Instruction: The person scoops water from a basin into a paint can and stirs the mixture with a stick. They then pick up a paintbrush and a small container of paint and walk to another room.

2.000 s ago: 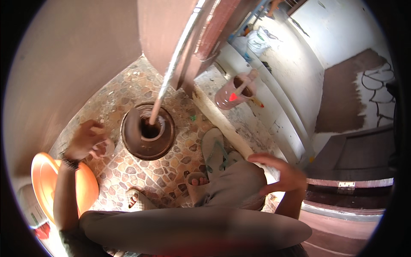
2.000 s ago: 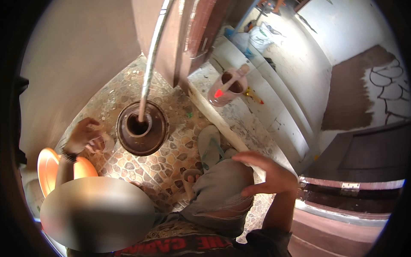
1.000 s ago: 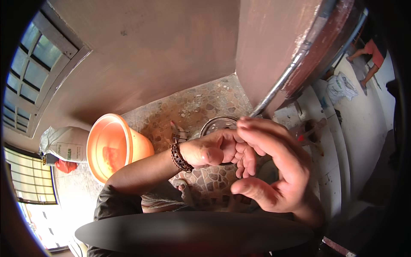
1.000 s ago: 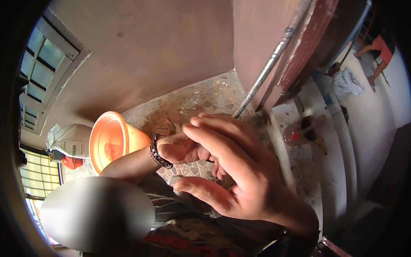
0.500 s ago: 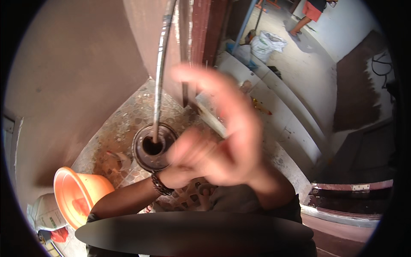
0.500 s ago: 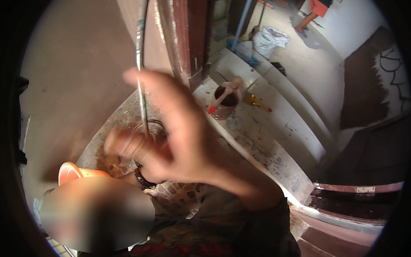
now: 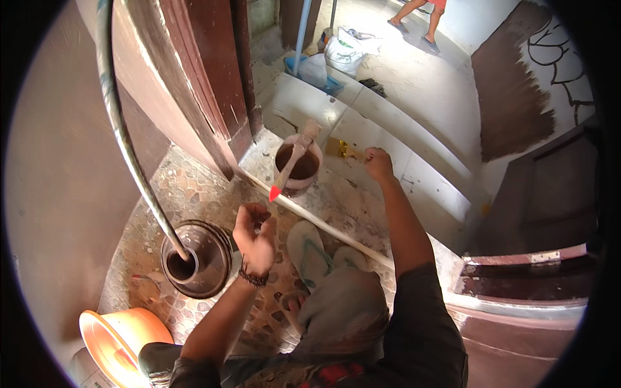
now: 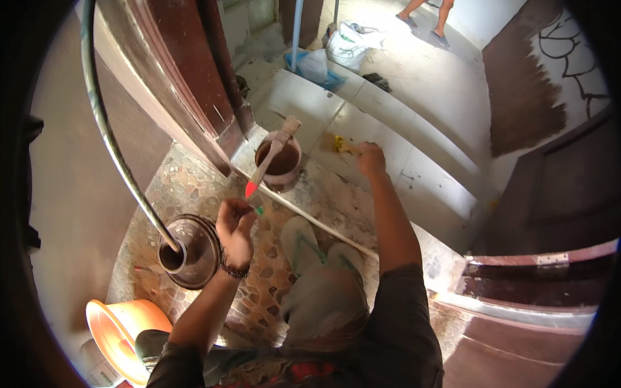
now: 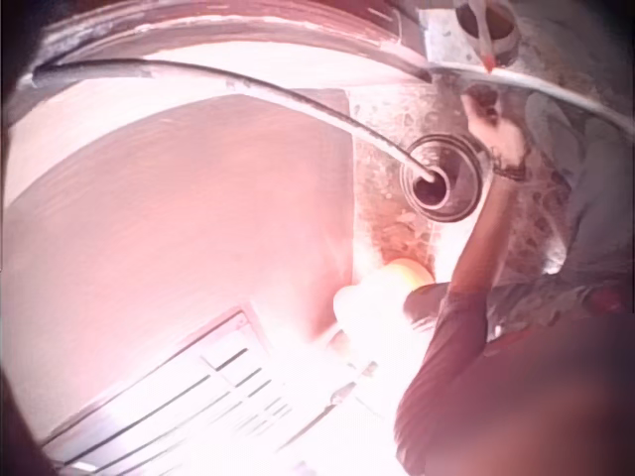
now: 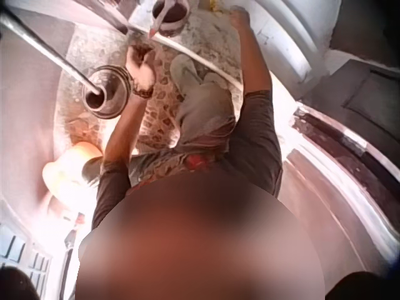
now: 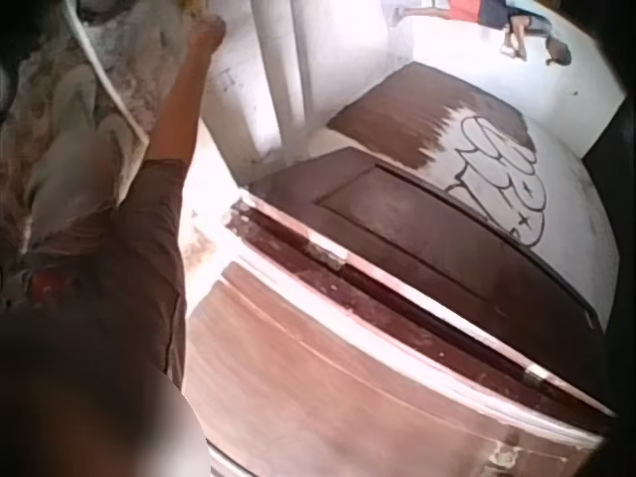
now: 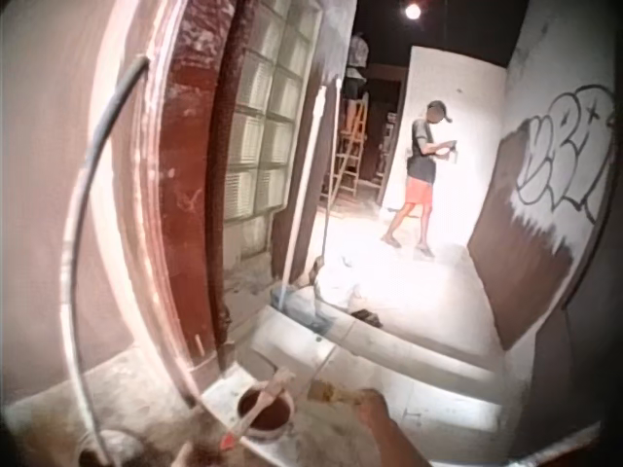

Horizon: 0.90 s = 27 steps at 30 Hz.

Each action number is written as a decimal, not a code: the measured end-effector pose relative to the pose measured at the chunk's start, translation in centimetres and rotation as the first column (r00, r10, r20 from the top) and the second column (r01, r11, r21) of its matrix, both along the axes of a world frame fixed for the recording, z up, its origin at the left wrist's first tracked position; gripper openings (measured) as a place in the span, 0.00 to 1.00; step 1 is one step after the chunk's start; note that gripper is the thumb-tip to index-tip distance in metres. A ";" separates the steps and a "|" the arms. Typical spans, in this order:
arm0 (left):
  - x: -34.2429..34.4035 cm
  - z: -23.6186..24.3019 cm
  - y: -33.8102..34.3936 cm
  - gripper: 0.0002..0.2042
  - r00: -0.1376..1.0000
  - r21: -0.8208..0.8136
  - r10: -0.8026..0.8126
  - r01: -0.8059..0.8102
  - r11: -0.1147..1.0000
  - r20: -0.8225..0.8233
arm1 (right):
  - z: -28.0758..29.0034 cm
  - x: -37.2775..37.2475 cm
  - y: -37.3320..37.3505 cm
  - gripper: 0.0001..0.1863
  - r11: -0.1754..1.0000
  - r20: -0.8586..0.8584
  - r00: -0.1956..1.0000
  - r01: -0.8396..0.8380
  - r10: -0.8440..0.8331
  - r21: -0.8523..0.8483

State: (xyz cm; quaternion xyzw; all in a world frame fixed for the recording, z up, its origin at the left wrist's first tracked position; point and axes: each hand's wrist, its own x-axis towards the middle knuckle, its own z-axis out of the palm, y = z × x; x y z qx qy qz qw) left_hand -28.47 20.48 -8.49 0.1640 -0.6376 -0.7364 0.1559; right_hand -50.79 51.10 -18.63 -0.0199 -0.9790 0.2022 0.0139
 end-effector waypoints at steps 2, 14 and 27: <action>-0.6 2.0 -0.7 0.06 0.997 0.019 -0.002 0.003 1.000 -0.076 | -1.9 -1.9 -0.4 0.18 0.988 0.099 0.995 -0.027 0.012 0.153; -5.0 9.8 -2.4 0.16 0.876 -0.376 -0.203 0.382 0.844 0.437 | -2.0 -4.2 -0.3 0.16 0.996 0.184 0.982 0.030 -0.046 0.086; -5.9 8.3 -3.1 0.17 0.782 -0.030 -0.462 0.520 0.854 0.417 | 17.0 13.6 -7.5 0.17 -0.254 0.290 0.898 0.381 0.330 -0.889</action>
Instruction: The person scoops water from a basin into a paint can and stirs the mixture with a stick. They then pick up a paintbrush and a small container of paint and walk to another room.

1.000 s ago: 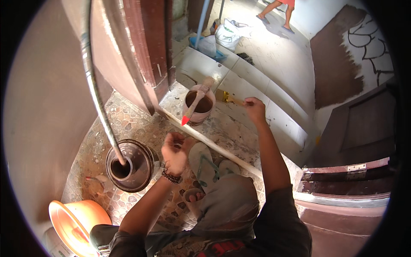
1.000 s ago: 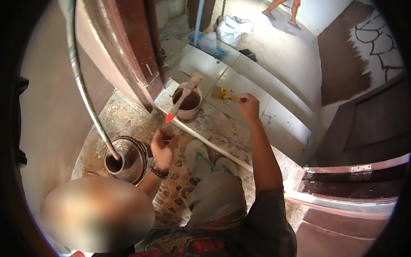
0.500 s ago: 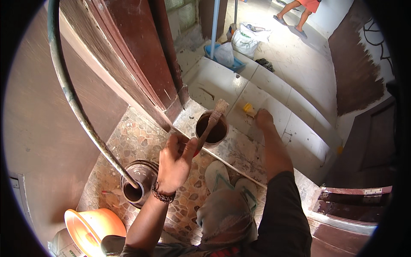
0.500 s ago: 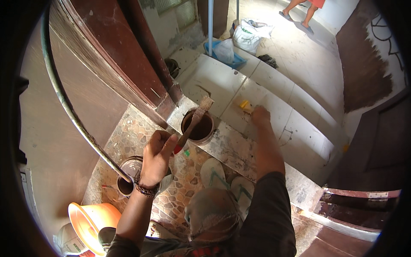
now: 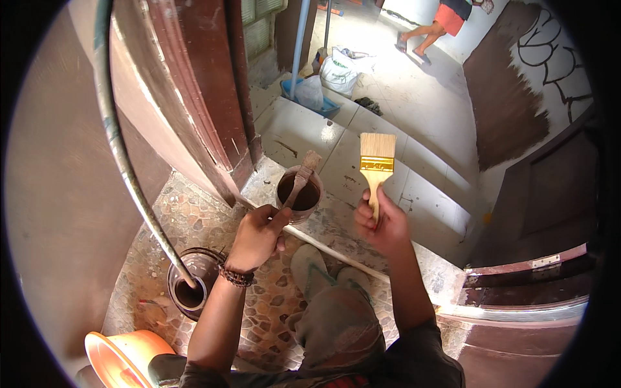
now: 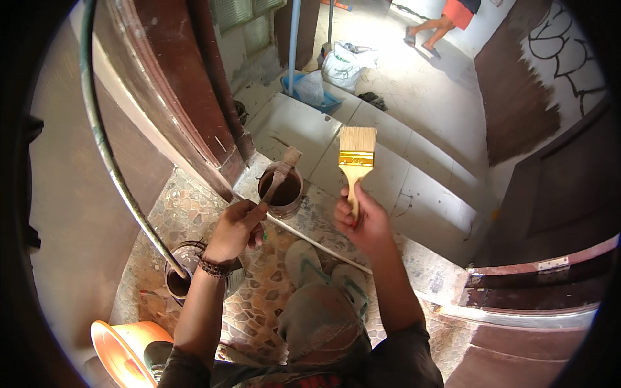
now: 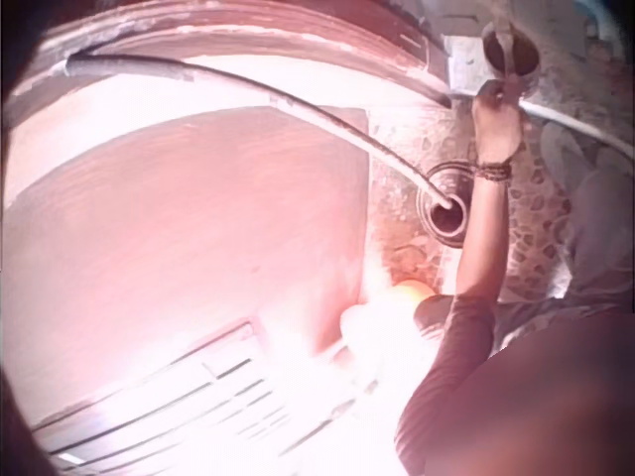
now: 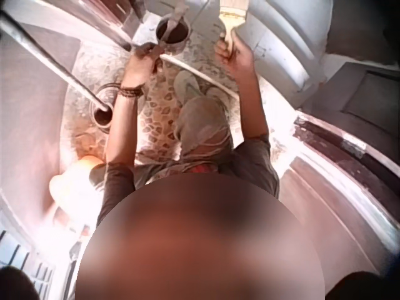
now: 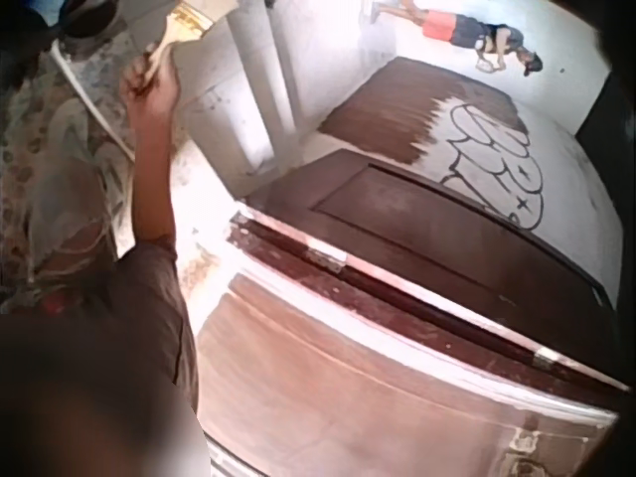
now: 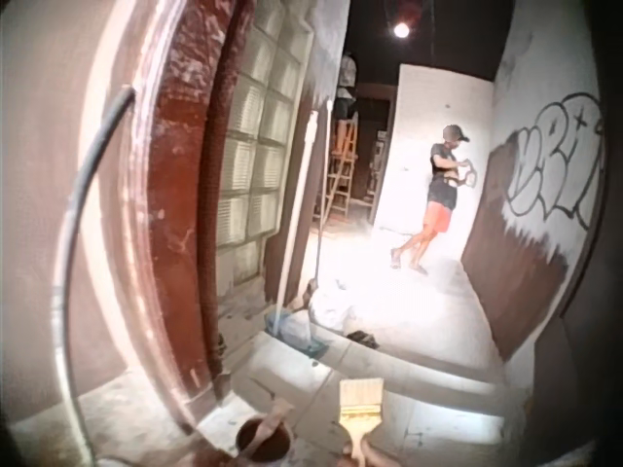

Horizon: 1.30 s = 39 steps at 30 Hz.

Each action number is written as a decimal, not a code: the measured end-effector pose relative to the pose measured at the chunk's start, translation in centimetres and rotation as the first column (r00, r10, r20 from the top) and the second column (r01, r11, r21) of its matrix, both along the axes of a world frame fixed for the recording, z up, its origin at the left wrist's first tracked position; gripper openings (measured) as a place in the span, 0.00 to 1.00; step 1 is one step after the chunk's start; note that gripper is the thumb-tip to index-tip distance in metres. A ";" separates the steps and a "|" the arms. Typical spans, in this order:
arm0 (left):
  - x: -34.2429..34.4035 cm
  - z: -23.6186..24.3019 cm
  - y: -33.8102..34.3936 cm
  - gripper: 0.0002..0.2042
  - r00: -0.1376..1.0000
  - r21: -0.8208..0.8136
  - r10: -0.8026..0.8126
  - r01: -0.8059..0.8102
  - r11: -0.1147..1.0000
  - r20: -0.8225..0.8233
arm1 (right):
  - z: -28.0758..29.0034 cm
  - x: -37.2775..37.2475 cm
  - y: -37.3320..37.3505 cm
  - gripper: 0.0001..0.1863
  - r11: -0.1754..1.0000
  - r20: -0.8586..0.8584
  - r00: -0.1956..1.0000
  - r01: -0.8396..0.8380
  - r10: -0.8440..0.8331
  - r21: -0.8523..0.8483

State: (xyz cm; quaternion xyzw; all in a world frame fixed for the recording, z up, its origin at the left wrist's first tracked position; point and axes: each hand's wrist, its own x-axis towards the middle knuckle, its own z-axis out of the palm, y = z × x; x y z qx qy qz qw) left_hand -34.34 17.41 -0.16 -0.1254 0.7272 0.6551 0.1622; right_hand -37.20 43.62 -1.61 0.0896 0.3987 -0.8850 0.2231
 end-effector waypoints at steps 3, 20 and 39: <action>0.5 -0.1 0.3 0.13 0.984 -0.002 0.033 -0.034 0.999 -0.176 | 1.7 2.2 -2.5 0.14 0.997 -0.005 0.999 0.034 -0.034 0.069; 2.7 2.1 7.7 0.12 0.665 -0.548 -0.177 -0.402 0.734 -0.725 | 4.5 4.2 -10.3 0.13 0.922 -0.132 0.951 0.305 -0.280 0.240; 1.7 2.5 6.6 0.09 0.505 -0.426 -0.112 -0.566 0.706 -0.856 | 3.4 4.1 -9.3 0.23 0.977 -0.255 0.958 0.171 -0.134 0.127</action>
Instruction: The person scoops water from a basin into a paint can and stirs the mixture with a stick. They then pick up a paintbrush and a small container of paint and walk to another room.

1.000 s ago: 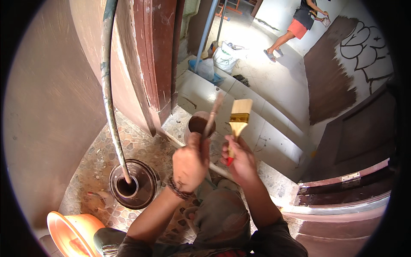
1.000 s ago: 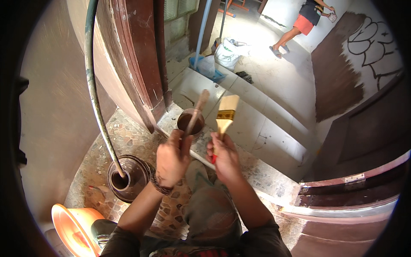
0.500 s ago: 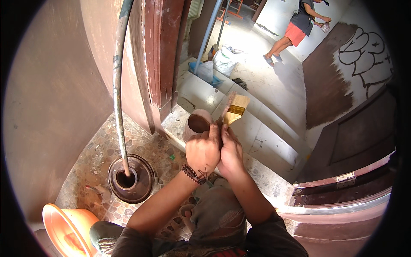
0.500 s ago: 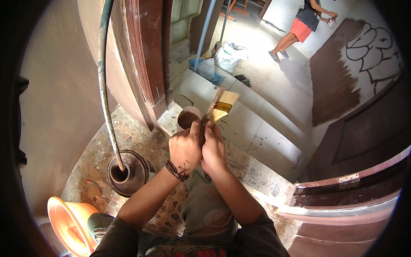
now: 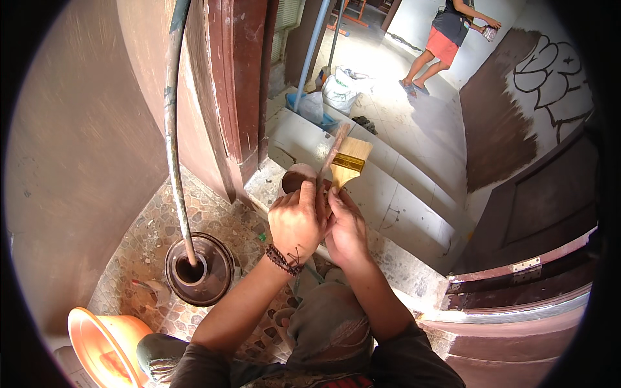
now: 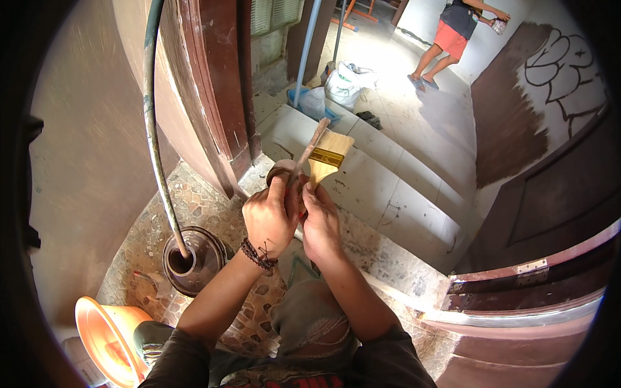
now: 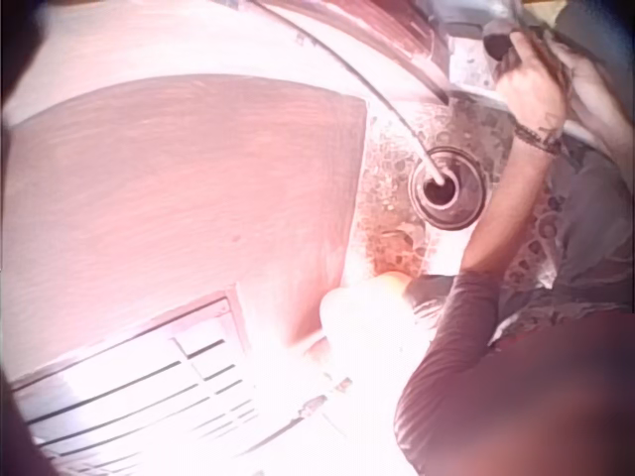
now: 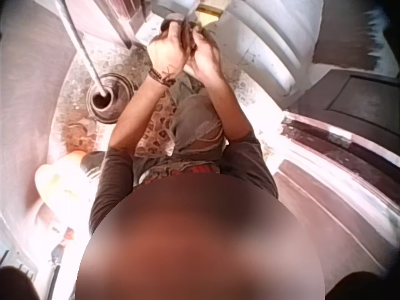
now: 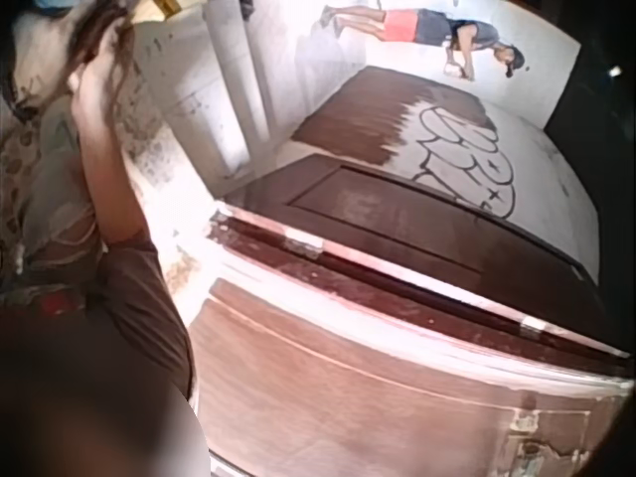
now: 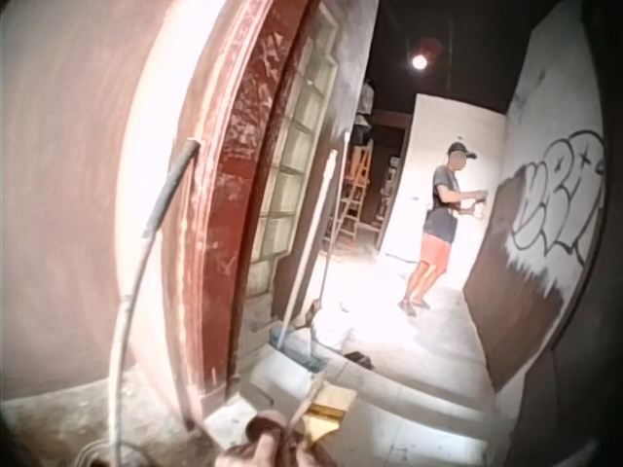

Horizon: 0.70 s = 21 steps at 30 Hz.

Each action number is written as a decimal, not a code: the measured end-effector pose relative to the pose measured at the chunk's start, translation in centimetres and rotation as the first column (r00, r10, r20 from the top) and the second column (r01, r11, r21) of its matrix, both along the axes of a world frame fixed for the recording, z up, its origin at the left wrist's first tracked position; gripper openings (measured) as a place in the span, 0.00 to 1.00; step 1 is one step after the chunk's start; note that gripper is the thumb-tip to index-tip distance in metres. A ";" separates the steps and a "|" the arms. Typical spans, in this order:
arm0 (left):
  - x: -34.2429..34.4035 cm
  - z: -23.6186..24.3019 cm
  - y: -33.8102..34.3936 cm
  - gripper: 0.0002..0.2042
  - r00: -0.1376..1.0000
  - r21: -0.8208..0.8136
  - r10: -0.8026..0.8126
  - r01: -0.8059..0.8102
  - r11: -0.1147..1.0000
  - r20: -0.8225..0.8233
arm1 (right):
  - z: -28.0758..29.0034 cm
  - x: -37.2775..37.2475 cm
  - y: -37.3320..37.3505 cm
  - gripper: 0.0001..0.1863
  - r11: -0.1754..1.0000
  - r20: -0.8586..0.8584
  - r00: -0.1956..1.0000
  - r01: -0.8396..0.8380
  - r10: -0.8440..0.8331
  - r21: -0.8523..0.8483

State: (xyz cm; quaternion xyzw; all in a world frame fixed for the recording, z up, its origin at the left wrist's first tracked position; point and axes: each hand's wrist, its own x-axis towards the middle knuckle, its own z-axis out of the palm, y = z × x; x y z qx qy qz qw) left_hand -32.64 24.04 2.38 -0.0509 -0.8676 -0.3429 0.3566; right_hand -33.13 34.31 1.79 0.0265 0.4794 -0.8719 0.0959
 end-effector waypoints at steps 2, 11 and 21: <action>0.0 0.0 0.1 0.09 1.000 -0.024 -0.009 0.009 1.000 -0.006 | -0.2 -0.1 -0.2 0.23 1.000 -0.025 0.999 0.021 -0.020 0.003; 0.5 -0.2 0.1 0.23 0.998 -0.247 -0.053 0.059 0.967 0.031 | 0.7 -0.2 -0.2 0.18 0.997 0.022 0.998 0.066 -0.065 -0.032; 1.3 -0.1 0.3 0.27 0.967 -0.187 -0.194 0.223 0.957 0.165 | 0.8 -0.2 -0.2 0.20 0.992 0.053 0.992 0.113 -0.115 0.050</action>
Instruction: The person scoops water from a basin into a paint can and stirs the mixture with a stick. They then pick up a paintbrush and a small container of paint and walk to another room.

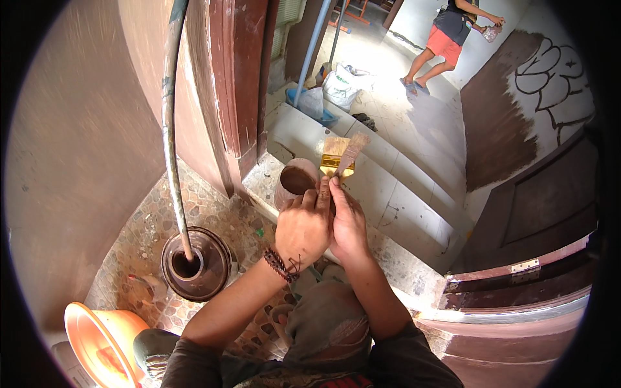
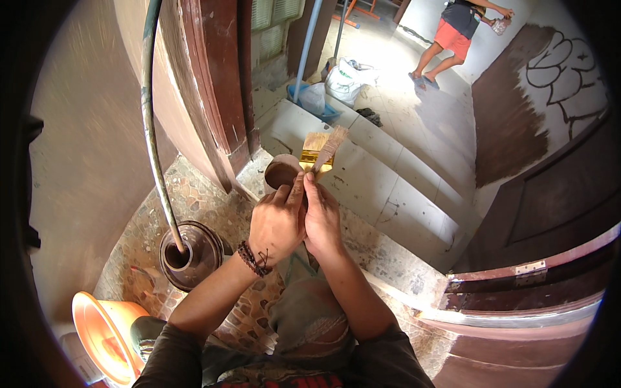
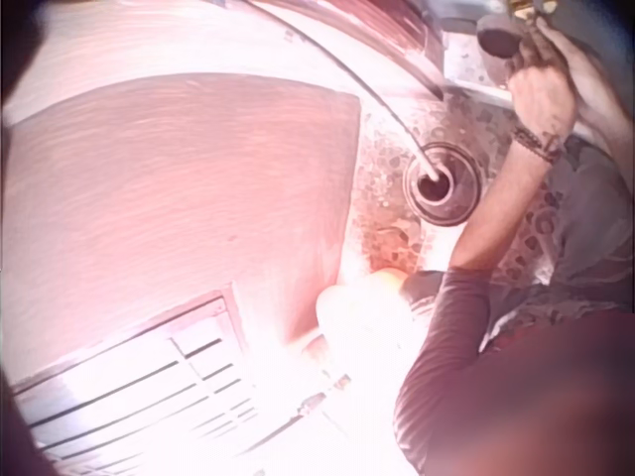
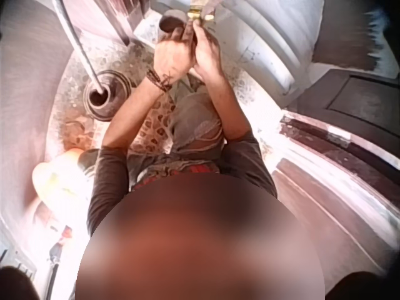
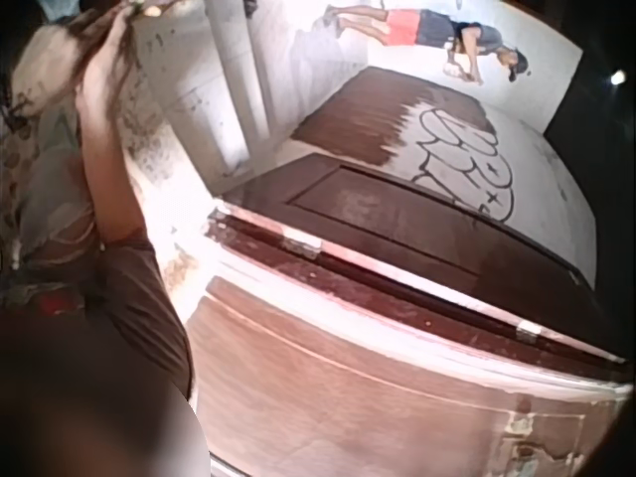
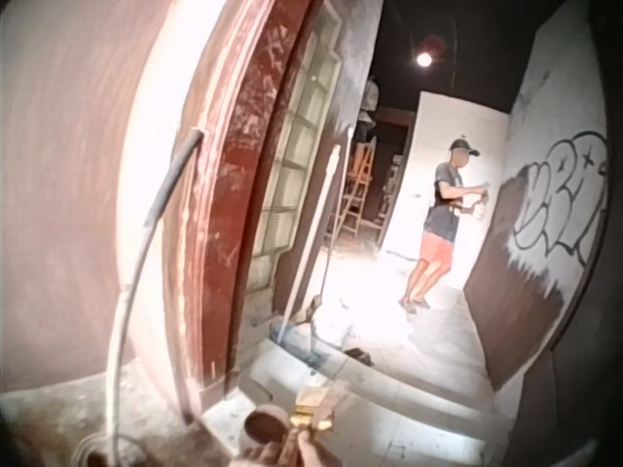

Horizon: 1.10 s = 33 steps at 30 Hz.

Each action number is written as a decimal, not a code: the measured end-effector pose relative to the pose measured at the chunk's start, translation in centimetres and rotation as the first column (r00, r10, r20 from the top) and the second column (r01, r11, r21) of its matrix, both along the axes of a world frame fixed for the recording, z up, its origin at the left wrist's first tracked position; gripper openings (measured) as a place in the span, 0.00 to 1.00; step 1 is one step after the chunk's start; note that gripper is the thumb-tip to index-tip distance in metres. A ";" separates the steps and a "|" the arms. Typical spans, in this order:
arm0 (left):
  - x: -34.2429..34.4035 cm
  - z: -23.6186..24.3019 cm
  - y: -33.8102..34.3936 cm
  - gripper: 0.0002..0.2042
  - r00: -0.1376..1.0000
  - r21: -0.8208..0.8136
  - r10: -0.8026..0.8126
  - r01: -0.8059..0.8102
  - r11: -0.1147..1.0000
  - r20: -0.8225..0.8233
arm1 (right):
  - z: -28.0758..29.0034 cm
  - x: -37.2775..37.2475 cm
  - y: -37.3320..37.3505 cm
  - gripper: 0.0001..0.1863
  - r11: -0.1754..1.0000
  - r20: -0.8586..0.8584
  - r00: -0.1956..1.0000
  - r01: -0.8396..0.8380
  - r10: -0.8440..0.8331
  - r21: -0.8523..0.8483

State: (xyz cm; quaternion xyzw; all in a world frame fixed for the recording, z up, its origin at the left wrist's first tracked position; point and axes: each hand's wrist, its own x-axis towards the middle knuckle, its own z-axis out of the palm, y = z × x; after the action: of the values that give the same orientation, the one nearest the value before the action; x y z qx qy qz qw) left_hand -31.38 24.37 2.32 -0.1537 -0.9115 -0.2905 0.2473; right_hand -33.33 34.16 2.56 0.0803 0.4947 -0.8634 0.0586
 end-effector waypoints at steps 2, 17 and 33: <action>0.1 -0.2 0.2 0.25 1.000 0.073 0.019 -0.017 0.997 -0.016 | -0.3 -0.1 0.0 0.19 1.000 0.010 1.000 0.015 -0.016 0.023; 0.7 -1.8 1.8 0.17 0.990 0.319 0.138 -0.127 0.939 -0.013 | -1.2 -0.2 0.5 0.18 0.994 0.012 1.000 -0.016 0.015 0.110; 3.1 0.7 -0.2 0.15 0.942 0.671 -0.142 -0.106 0.733 0.304 | 3.0 -0.1 4.0 0.17 0.903 0.194 0.965 -0.239 0.178 0.358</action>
State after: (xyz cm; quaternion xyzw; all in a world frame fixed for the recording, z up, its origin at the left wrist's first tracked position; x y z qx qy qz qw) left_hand -28.32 24.16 2.99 -0.0099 -0.7688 -0.6272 0.1245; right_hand -33.43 38.20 5.55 0.1044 0.6514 -0.7314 0.1729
